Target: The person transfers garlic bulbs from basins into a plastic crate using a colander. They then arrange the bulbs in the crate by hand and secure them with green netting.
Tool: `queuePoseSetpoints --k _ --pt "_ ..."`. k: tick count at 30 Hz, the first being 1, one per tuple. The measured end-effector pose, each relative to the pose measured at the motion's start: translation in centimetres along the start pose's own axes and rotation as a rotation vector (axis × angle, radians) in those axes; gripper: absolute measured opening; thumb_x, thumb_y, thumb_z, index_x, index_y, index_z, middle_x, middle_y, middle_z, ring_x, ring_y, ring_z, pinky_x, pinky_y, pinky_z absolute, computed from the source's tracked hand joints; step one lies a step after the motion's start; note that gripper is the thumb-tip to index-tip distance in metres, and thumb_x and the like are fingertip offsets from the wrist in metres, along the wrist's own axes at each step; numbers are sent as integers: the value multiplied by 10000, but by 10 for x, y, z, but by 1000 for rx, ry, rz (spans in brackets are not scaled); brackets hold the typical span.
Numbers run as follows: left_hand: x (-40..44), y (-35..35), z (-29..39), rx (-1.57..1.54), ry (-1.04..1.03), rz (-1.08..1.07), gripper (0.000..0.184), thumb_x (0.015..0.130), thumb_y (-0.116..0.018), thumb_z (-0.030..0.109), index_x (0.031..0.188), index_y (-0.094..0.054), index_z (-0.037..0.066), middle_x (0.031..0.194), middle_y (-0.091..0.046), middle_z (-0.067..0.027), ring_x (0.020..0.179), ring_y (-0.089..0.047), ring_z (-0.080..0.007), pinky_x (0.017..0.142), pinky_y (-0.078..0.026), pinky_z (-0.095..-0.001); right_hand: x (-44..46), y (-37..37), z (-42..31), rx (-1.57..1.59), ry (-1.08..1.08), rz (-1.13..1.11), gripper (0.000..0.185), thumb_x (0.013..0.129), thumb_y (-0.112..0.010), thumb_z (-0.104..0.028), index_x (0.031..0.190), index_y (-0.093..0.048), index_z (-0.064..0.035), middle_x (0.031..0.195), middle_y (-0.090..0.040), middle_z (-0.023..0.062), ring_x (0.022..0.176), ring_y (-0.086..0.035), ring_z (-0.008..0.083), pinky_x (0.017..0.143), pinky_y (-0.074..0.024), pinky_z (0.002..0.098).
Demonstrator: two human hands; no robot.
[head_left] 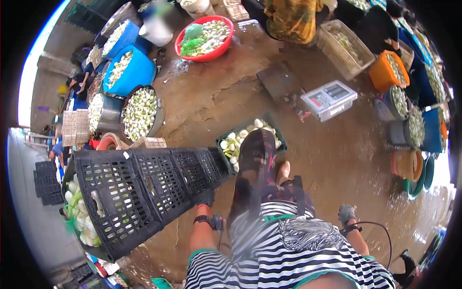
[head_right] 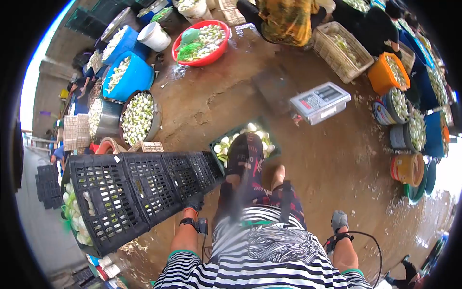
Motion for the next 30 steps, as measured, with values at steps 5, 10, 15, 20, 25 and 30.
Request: queuePoseSetpoints --k 5,10,15,20,25,30 --pt "-65 44 88 -105 139 -289 289 814 -486 370 814 -647 131 675 -625 -78 534 -570 -244 503 -449 -380 10 -8 -83 -1202 236 -228 96 737 -604 -278 786 -602 -196 761 -596 -3 699 -589 188 576 -467 329" --pt "21 40 161 421 -388 -246 310 797 -509 345 900 -661 96 905 -655 -141 839 -631 -308 704 -490 -445 37 -14 -113 -1291 303 -156 133 669 -672 -323 717 -644 -202 804 -644 1 806 -624 201 645 -497 322" --pt "155 49 240 448 -515 -186 351 785 -490 341 920 -655 61 1035 -618 -167 1013 -571 -334 841 -450 -447 35 -31 -177 -1142 45 -69 148 671 -686 -319 671 -678 -171 758 -661 57 766 -646 246 631 -519 359" --pt "274 106 330 123 -348 -246 369 795 -500 377 885 -653 53 955 -635 -169 921 -592 -355 798 -455 -422 74 -108 -128 -1102 -41 -193 294 807 -494 -336 782 -692 -119 827 -667 149 782 -654 313 649 -517 422" --pt "384 121 303 -226 -143 -297 389 834 -447 364 895 -645 35 939 -631 -180 888 -596 -361 776 -457 -432 51 -119 -387 -1323 216 -303 214 767 -551 -252 845 -694 -113 856 -671 133 792 -650 304 651 -509 414" --pt "404 164 281 -74 -131 -454 394 843 -425 344 913 -645 25 975 -623 -190 903 -591 -365 762 -453 -442 129 -96 -443 -1377 196 -270 100 735 -592 -228 703 -664 -166 738 -654 70 713 -640 226 560 -470 363"
Point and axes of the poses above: each hand's wrist, its own x-axis towards the middle knuckle, its own y-axis out of the back of the hand, z = x × y, the point moved 8 cm from there along x, towards the middle knuckle
